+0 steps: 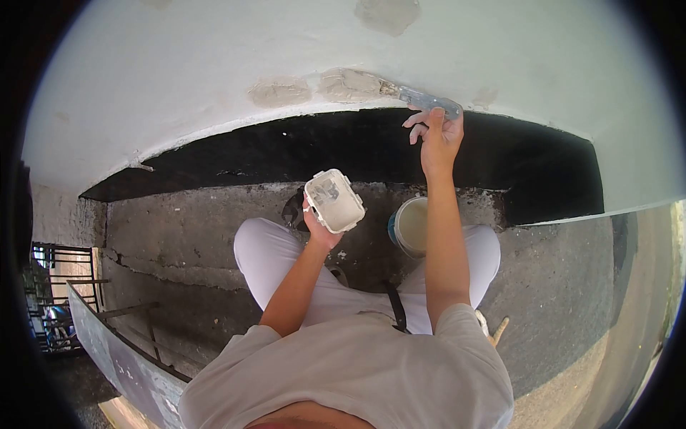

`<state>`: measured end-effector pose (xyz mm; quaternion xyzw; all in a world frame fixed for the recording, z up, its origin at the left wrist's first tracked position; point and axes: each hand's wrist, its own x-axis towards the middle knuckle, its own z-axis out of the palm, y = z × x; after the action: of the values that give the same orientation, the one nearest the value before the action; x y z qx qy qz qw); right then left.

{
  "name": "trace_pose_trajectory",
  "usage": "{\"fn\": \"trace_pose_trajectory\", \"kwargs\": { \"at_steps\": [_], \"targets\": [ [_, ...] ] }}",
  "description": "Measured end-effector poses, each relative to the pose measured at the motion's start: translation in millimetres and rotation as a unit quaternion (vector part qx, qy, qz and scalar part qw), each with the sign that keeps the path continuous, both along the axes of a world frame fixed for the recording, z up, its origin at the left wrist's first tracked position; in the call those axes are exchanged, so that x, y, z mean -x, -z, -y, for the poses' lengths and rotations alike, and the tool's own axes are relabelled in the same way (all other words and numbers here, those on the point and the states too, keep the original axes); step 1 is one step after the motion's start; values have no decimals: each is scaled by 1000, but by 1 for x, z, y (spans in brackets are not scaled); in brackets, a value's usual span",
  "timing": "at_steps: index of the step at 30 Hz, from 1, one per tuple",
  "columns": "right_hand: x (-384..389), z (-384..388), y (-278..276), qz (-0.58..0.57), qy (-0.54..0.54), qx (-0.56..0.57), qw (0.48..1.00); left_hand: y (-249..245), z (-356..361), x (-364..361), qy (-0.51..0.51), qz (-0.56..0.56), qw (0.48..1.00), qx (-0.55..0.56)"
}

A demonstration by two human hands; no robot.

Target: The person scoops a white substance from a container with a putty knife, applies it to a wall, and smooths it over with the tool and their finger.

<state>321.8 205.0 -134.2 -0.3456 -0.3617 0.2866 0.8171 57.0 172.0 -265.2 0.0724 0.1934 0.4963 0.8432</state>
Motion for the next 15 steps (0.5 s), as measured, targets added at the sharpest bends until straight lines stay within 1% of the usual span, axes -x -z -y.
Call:
{"fn": "trace_pose_trajectory", "kwargs": {
  "at_steps": [3, 6, 9, 15],
  "targets": [
    [-5, 0, 2, -5, 7, -14, 1000, 4, 1, 3, 2, -6, 1000, 5],
    [-9, 0, 4, 0, -18, -13, 1000, 1, 1, 2, 7, -1, 1000, -4],
    [-11, 1, 5, 7, -15, -6, 1000, 0, 0, 0, 3, 0, 1000, -7],
    [-11, 0, 7, -4, -15, -37, 999, 1, -1, 1, 2, -4, 1000, -4]
  ]
}}
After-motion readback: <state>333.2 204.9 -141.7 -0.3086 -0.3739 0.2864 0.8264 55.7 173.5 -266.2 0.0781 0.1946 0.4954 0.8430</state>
